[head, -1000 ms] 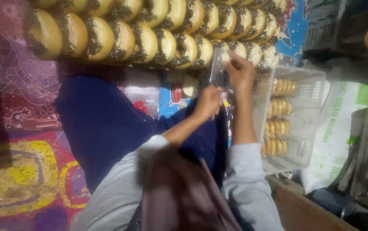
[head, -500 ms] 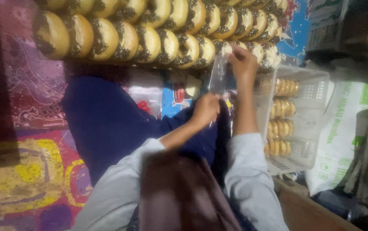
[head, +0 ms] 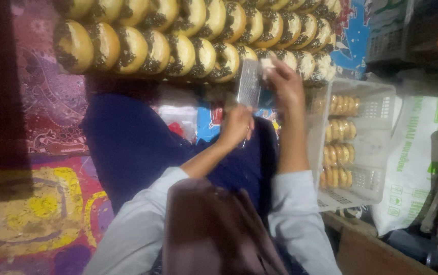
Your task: The person sits on the floor and uses a handheld grater to grate a block of white cheese over rows of round pastries arranged on a wooden board. The person moves the grater and cheese across the pastries to distribute the grated cheese.
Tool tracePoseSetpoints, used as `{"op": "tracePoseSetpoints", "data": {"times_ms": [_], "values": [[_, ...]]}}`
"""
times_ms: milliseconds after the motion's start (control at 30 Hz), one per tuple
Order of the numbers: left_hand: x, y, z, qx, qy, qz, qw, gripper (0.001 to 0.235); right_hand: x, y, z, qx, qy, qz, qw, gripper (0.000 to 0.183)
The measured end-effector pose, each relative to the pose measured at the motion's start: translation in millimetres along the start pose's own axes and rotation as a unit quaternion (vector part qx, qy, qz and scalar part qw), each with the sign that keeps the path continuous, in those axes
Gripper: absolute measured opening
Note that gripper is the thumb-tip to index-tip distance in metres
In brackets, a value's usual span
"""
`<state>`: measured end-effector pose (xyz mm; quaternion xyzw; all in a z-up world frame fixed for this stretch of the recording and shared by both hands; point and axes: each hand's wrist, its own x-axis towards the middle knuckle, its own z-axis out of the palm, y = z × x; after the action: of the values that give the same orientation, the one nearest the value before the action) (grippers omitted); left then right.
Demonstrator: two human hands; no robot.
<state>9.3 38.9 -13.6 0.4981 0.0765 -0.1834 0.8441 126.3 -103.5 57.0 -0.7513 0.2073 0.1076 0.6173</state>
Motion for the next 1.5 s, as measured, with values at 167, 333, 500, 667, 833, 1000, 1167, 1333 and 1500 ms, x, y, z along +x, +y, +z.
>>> {"op": "tracePoseSetpoints", "data": {"times_ms": [167,333,500,667,833,1000,1167,1333,1500], "values": [[36,-3,10,-0.005,0.058,0.001,0.998,0.031,-2,-5,35,-0.221,0.048,-0.162,0.961,0.046],[43,-19,12,-0.02,0.075,0.006,0.997,0.033,-16,-24,41,-0.358,0.051,-0.268,0.893,0.045],[43,-31,11,-0.035,0.048,0.015,0.998,0.029,-20,-52,29,-0.379,-0.1,-0.306,0.867,0.051],[46,-28,12,-0.096,0.036,-0.018,0.995,0.028,-12,-61,26,-0.405,-0.125,-0.256,0.869,0.043],[42,-28,10,-0.088,0.026,0.017,0.996,0.029,-4,-53,22,-0.361,-0.14,-0.254,0.886,0.038],[44,-29,11,-0.081,0.026,0.001,0.996,0.028,8,-44,20,-0.341,-0.146,-0.268,0.889,0.036],[42,-24,9,-0.07,0.03,0.01,0.997,0.029,12,-38,24,-0.366,-0.108,-0.251,0.889,0.037],[38,-19,9,-0.04,0.036,0.017,0.998,0.03,14,-38,29,-0.376,-0.089,-0.295,0.874,0.037],[34,-16,9,-0.083,0.026,0.017,0.996,0.028,13,-39,37,-0.343,-0.059,-0.246,0.904,0.033]]}}
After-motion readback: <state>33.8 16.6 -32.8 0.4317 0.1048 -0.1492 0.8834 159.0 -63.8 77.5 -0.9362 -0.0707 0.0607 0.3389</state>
